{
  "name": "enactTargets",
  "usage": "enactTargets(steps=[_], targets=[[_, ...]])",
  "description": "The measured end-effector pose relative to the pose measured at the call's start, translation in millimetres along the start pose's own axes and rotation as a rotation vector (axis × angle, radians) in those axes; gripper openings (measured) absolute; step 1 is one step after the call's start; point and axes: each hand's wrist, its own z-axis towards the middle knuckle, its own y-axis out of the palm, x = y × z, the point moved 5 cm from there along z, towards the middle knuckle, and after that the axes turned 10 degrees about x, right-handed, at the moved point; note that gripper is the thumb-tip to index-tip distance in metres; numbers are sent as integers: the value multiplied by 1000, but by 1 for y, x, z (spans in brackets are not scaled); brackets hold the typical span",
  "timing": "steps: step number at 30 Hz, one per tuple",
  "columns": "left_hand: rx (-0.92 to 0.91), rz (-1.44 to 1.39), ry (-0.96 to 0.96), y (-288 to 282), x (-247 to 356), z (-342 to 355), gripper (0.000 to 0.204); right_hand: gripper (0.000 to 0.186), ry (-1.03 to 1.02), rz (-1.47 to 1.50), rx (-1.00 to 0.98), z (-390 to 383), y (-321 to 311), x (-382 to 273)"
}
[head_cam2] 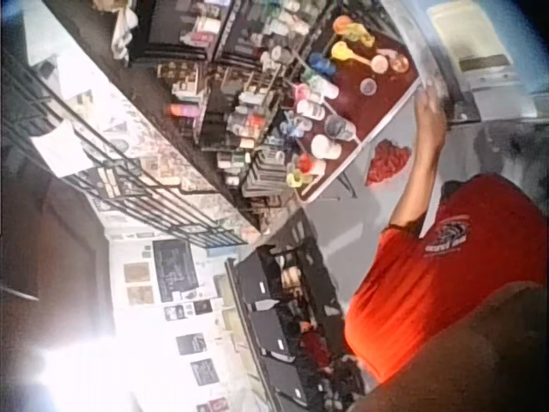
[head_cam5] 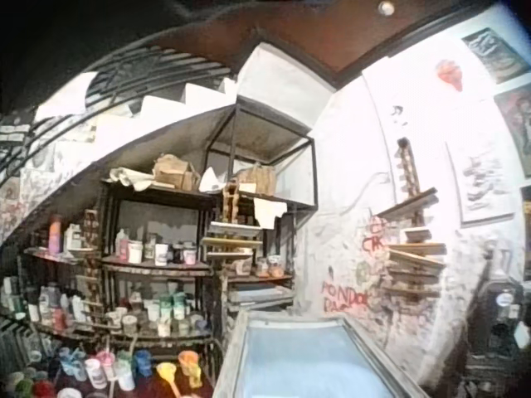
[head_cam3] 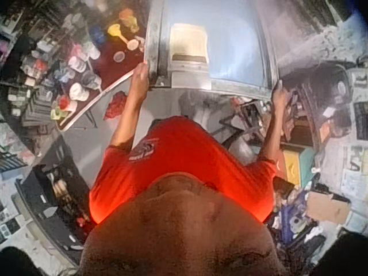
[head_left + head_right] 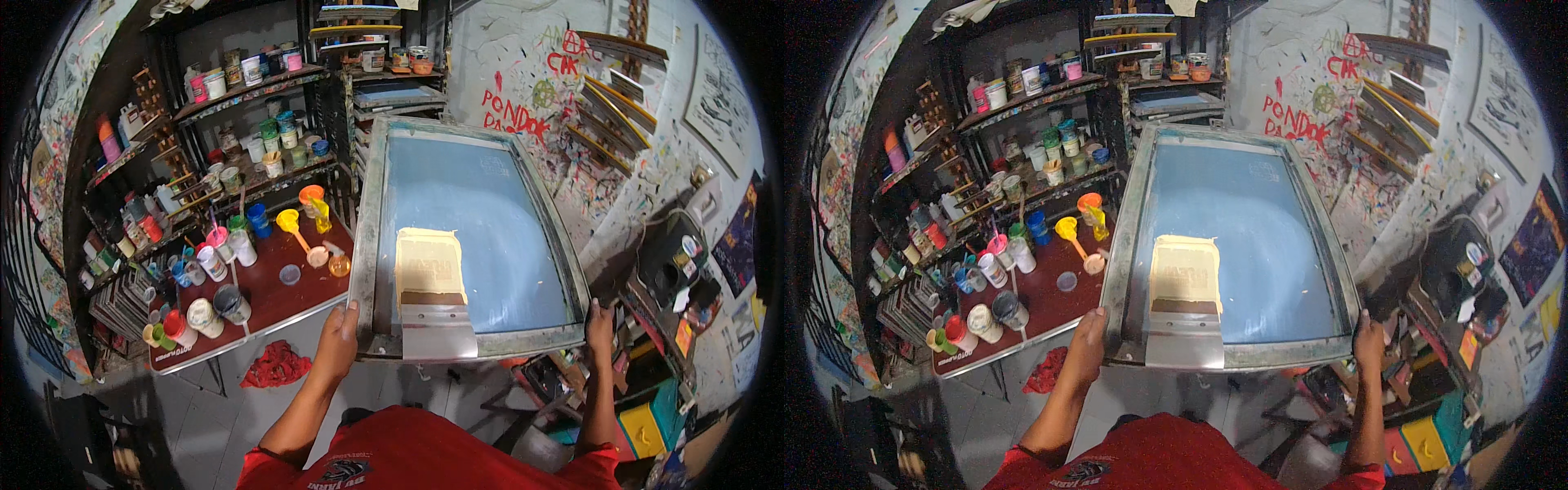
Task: The person performs screen printing by manually dragging a squeegee with white ink across a screen over several black t-shirts on a long printing table, then moves to a separate station to replenish ink in a container using a spatula.
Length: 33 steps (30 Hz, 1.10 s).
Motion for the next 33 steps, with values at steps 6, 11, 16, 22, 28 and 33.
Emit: enactTargets(steps=[6, 11, 16, 22, 28, 33], targets=[[29, 5, 106, 56, 0, 145, 37, 65, -73, -139, -51, 150, 104, -33], [68, 34, 32, 87, -3, 242, 40, 62, -82, 39, -6, 225, 180, -82], [29, -1, 55, 122, -7, 317, 38, 60, -83, 68, -74, 282, 225, -116], [116, 140, 73, 159, -13, 340, 41, 52, -270, 78, -36, 338, 266, -93], [-22, 75, 149, 194, -34, 328, 39, 46, -61, 124, 125, 340, 240, 39], [-183, 144, 119, 202, -44, 309, 40, 45, 67, -75, 42, 257, 166, 54]])
